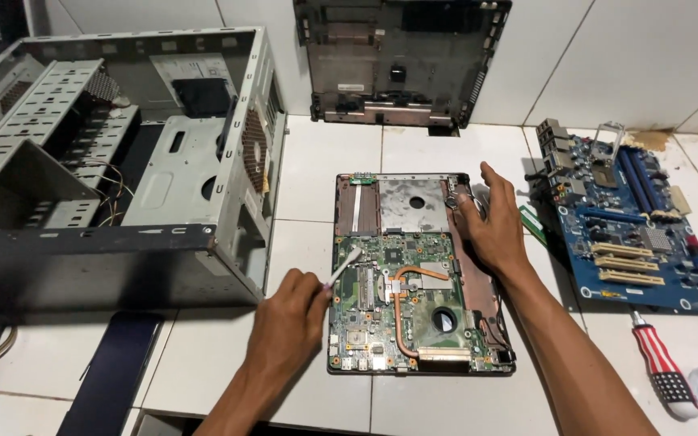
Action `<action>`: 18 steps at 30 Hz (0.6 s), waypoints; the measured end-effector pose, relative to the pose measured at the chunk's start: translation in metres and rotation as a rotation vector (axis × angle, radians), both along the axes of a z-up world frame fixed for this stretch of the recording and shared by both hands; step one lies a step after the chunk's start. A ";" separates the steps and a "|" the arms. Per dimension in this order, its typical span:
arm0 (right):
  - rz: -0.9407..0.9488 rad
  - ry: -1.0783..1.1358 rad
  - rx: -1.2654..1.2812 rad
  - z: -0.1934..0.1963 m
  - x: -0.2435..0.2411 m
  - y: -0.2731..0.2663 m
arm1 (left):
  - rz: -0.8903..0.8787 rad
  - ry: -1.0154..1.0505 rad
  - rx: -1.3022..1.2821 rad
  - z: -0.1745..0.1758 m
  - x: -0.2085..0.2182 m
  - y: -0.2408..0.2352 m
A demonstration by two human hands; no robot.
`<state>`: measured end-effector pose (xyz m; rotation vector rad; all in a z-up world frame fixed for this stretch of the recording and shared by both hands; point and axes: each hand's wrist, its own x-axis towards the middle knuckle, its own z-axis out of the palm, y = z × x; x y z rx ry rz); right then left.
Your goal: The person uses a toothbrush to scrub the surface of a laptop motherboard placed on a tiled floor. They also briefly interact with a smartphone to start a timer before resuming the cleaning process.
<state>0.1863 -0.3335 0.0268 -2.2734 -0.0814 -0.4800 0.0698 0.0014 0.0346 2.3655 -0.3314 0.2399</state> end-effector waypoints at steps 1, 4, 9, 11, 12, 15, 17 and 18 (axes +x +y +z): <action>0.006 0.004 -0.003 0.000 0.000 0.001 | 0.071 0.013 0.034 -0.002 0.001 0.003; 0.007 0.028 -0.011 -0.002 -0.004 0.004 | 0.154 0.073 -0.022 -0.002 -0.002 0.004; -0.015 0.059 0.020 0.004 -0.001 0.006 | 0.097 0.053 -0.061 -0.017 0.005 0.014; -0.013 0.079 0.000 0.006 -0.001 0.006 | 0.106 -0.002 -0.015 -0.018 0.008 0.017; -0.011 0.077 -0.001 0.006 0.000 0.008 | 0.108 -0.005 -0.016 -0.013 0.003 0.013; -0.012 0.071 0.013 0.004 -0.002 0.006 | -0.047 -0.043 0.064 -0.004 0.001 0.004; -0.011 0.054 0.002 0.005 -0.001 0.005 | 0.026 -0.041 0.139 0.002 0.014 0.006; -0.008 0.053 0.002 0.003 -0.003 0.007 | 0.029 -0.042 0.140 0.007 0.012 0.003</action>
